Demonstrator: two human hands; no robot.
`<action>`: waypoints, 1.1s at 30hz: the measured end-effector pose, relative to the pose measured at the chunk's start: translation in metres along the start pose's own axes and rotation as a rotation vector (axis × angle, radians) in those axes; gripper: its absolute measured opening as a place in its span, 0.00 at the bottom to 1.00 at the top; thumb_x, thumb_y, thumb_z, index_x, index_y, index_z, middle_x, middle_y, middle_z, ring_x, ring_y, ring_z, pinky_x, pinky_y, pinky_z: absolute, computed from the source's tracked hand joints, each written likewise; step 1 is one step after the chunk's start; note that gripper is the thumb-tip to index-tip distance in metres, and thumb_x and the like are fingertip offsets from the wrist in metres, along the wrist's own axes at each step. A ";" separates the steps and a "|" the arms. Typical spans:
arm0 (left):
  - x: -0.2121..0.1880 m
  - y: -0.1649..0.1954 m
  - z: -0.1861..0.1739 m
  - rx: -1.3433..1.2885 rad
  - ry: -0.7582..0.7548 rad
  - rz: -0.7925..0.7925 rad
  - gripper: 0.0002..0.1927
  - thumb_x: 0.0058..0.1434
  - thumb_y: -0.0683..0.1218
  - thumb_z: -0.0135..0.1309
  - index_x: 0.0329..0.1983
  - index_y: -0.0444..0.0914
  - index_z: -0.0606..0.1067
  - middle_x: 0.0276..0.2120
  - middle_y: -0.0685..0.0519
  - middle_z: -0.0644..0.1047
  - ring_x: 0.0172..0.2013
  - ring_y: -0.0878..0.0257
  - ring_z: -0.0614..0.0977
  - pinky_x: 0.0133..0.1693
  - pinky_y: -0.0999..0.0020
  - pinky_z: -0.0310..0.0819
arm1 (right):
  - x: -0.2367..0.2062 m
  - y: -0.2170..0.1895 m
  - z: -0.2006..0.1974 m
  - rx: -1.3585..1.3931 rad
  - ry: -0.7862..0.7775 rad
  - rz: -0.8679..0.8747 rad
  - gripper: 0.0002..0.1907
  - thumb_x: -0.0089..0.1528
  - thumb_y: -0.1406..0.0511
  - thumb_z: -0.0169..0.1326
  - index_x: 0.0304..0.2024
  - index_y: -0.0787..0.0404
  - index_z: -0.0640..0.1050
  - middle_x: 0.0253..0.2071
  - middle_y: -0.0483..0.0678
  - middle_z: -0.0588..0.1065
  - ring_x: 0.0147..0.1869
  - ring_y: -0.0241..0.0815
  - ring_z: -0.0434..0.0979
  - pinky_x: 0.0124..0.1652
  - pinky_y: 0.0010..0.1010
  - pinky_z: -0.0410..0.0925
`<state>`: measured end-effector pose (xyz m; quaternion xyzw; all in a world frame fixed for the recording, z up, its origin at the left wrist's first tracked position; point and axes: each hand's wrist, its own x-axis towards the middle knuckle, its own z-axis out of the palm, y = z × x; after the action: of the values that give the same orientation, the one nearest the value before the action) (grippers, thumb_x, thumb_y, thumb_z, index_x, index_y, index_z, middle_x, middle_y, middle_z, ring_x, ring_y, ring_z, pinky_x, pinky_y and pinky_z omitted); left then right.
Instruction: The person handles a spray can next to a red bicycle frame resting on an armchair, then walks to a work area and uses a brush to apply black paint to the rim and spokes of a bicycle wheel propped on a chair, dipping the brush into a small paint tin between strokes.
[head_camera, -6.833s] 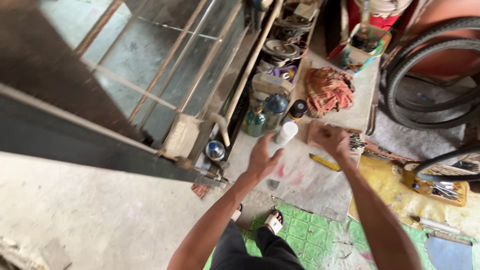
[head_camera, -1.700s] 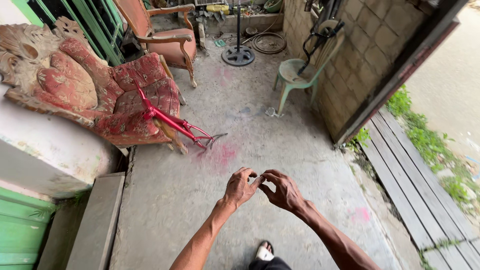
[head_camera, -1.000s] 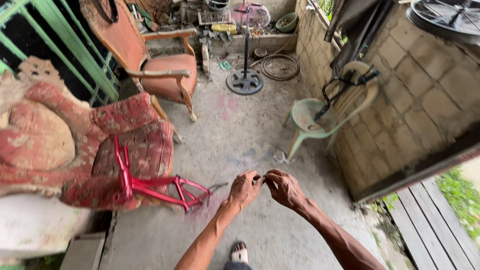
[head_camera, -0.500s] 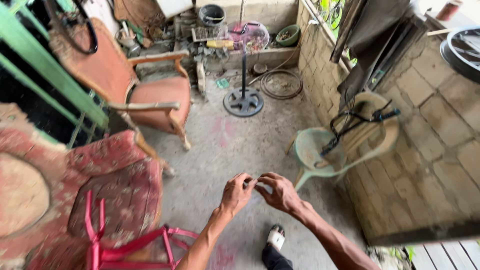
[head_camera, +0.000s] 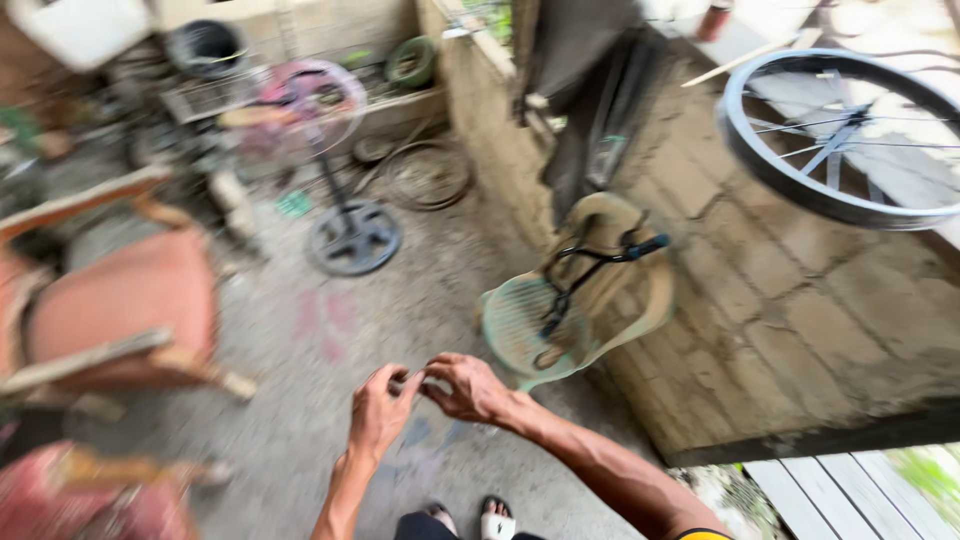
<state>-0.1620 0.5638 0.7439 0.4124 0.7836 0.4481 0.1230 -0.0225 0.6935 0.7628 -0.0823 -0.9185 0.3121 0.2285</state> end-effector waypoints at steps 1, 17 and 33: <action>0.018 0.000 0.005 -0.005 -0.035 -0.021 0.17 0.57 0.52 0.64 0.41 0.35 0.79 0.36 0.45 0.83 0.30 0.55 0.84 0.35 0.61 0.78 | 0.008 0.011 -0.007 0.008 0.000 0.037 0.12 0.63 0.61 0.60 0.42 0.64 0.81 0.43 0.55 0.80 0.46 0.58 0.80 0.43 0.43 0.73; 0.319 -0.036 -0.012 -0.087 -0.314 0.094 0.18 0.56 0.54 0.64 0.41 0.36 0.80 0.33 0.46 0.83 0.30 0.56 0.83 0.35 0.60 0.78 | 0.187 0.192 -0.116 -0.151 0.780 0.137 0.10 0.65 0.75 0.51 0.34 0.57 0.80 0.42 0.44 0.82 0.48 0.43 0.85 0.50 0.34 0.77; 0.499 -0.073 0.000 -0.124 -0.360 0.211 0.18 0.56 0.54 0.65 0.40 0.36 0.81 0.31 0.44 0.83 0.32 0.54 0.84 0.37 0.61 0.78 | 0.169 0.385 -0.341 0.989 1.561 0.579 0.54 0.65 0.38 0.49 0.76 0.65 0.45 0.76 0.61 0.57 0.70 0.58 0.68 0.61 0.52 0.72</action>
<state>-0.5152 0.9226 0.7739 0.5569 0.6724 0.4251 0.2386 -0.0074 1.2305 0.8286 -0.3840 -0.2169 0.5650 0.6974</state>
